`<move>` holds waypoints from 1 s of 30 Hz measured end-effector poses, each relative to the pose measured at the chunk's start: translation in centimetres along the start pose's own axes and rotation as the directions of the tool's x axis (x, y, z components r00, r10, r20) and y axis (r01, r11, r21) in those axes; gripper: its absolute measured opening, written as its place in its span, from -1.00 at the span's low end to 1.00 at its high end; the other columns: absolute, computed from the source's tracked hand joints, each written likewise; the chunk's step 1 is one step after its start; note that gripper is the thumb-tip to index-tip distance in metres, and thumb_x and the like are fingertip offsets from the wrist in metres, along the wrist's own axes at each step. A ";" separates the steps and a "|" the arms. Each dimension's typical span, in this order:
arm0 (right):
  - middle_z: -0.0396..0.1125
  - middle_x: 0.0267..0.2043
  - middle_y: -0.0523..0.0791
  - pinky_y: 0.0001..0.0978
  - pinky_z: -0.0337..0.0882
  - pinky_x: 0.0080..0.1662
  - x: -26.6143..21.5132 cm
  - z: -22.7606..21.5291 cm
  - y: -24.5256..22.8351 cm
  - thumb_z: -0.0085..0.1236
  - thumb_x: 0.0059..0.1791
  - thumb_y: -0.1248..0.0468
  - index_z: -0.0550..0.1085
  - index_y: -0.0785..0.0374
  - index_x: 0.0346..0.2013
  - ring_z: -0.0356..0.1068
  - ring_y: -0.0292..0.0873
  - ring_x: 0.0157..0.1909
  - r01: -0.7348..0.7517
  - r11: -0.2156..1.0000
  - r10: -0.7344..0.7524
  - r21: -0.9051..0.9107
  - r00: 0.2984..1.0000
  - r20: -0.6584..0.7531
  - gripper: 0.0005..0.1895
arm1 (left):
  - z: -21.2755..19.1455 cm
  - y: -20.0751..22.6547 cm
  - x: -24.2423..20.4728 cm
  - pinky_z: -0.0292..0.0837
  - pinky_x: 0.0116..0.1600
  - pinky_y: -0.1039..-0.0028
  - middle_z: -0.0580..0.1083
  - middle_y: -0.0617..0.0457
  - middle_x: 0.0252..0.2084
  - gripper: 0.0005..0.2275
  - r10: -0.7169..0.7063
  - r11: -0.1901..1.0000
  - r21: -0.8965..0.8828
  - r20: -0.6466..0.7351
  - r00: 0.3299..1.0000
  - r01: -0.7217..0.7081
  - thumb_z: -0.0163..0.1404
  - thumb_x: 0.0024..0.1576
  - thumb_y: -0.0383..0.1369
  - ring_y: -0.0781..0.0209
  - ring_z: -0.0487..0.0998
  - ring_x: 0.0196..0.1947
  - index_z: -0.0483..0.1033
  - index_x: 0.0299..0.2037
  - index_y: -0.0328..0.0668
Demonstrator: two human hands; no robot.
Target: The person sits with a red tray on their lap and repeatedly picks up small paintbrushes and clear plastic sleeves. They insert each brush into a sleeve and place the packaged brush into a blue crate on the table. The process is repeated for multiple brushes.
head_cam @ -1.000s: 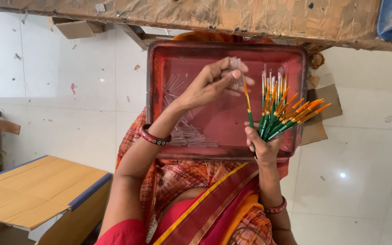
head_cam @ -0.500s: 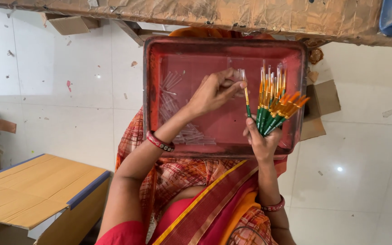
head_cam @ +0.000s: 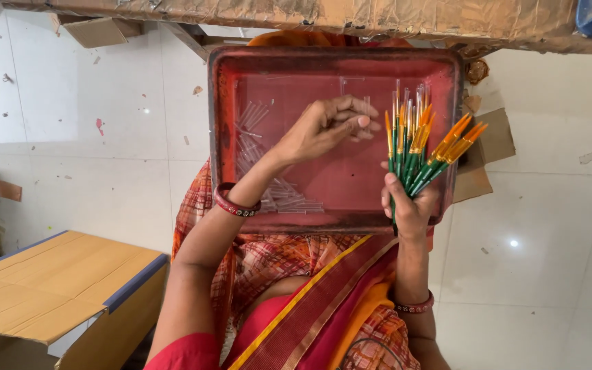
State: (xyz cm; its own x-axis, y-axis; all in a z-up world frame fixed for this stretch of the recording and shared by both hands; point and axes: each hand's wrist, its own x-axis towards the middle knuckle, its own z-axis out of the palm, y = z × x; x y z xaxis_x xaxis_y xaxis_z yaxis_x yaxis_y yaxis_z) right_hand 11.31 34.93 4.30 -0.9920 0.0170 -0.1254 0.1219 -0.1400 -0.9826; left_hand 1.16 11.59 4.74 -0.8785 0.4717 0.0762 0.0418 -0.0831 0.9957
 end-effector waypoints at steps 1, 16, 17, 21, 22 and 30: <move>0.48 -0.11 -0.04 -0.55 0.24 -0.59 -0.3 -0.2 0.5 0.14 0.10 0.34 0.48 0.39 -0.07 0.32 -0.36 -0.55 0.000 1.000 0.000 0.000 1.000 0.003 -0.84 | -0.1 0.7 0.1 0.73 0.07 0.32 0.62 -0.11 0.00 -0.78 0.000 1.000 0.001 -0.003 1.000 0.000 -0.04 0.37 -0.38 0.12 0.71 -0.01 0.47 0.15 -0.32; 0.44 -0.31 -0.03 -0.55 0.20 -0.58 -0.7 0.0 1.8 0.23 0.05 0.43 0.45 0.34 -0.13 0.32 -0.34 -0.56 0.038 0.998 -0.038 0.052 0.999 0.012 -0.85 | 2.4 0.5 0.0 0.69 0.07 0.29 0.61 -0.13 0.02 -0.78 -0.079 0.943 -0.323 0.022 0.997 0.081 -0.14 0.41 -0.32 0.09 0.70 0.02 0.41 0.09 -0.33; 0.41 -0.41 -0.07 -0.52 0.21 -0.57 -0.5 0.2 1.6 0.24 0.06 0.40 0.47 0.35 -0.17 0.32 -0.34 -0.57 0.072 0.997 -0.072 -0.038 0.997 -0.003 -0.89 | 2.7 0.4 0.0 0.72 -0.01 0.32 0.64 -0.12 -0.04 -0.78 -0.151 0.958 -0.244 0.003 0.989 0.147 -0.08 0.38 -0.31 0.11 0.72 -0.04 0.43 0.06 -0.34; 0.31 -0.55 -0.10 -0.36 0.20 -0.49 0.6 -0.6 2.1 0.29 0.09 0.29 0.48 0.39 -0.34 0.27 -0.28 -0.57 0.226 0.797 -0.273 -0.560 0.962 -0.001 -0.77 | 2.8 0.7 0.4 0.71 -0.22 0.41 0.66 -0.12 -0.24 -0.72 -0.271 0.955 0.101 -0.086 0.959 0.279 0.05 0.26 -0.29 0.18 0.75 -0.21 0.44 0.08 -0.29; 0.31 -0.55 -0.10 -0.36 0.20 -0.49 0.6 -0.6 1.6 0.29 0.09 0.29 0.48 0.39 -0.34 0.27 -0.28 -0.57 0.222 0.797 -0.270 -0.561 0.963 -0.002 -0.77 | 2.9 -0.6 0.0 0.71 -0.22 0.41 0.66 -0.12 -0.24 -0.72 -0.274 0.954 0.098 -0.085 0.958 0.281 0.05 0.26 -0.29 0.18 0.75 -0.21 0.44 0.08 -0.29; 0.35 -0.44 -0.17 -0.48 0.23 -0.43 1.0 -1.0 0.6 0.14 0.20 0.20 0.54 0.39 -0.01 0.24 -0.36 -0.49 0.095 0.939 -0.137 -0.329 0.985 -0.107 -0.74 | 1.1 -4.5 -1.0 0.68 -0.06 0.41 0.68 -0.15 -0.12 -0.82 0.005 0.923 0.384 -0.084 0.996 0.028 0.16 0.24 -0.35 0.18 0.74 -0.13 0.56 -0.04 -0.24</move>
State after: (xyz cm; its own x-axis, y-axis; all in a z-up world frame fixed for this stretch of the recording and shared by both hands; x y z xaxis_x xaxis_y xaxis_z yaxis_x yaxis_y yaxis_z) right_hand 10.39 35.89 3.45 -0.9899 0.1415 -0.0034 0.0314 0.1961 -0.9801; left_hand 2.33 12.46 0.21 -0.9153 0.3955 0.0768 0.1970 0.2731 0.9416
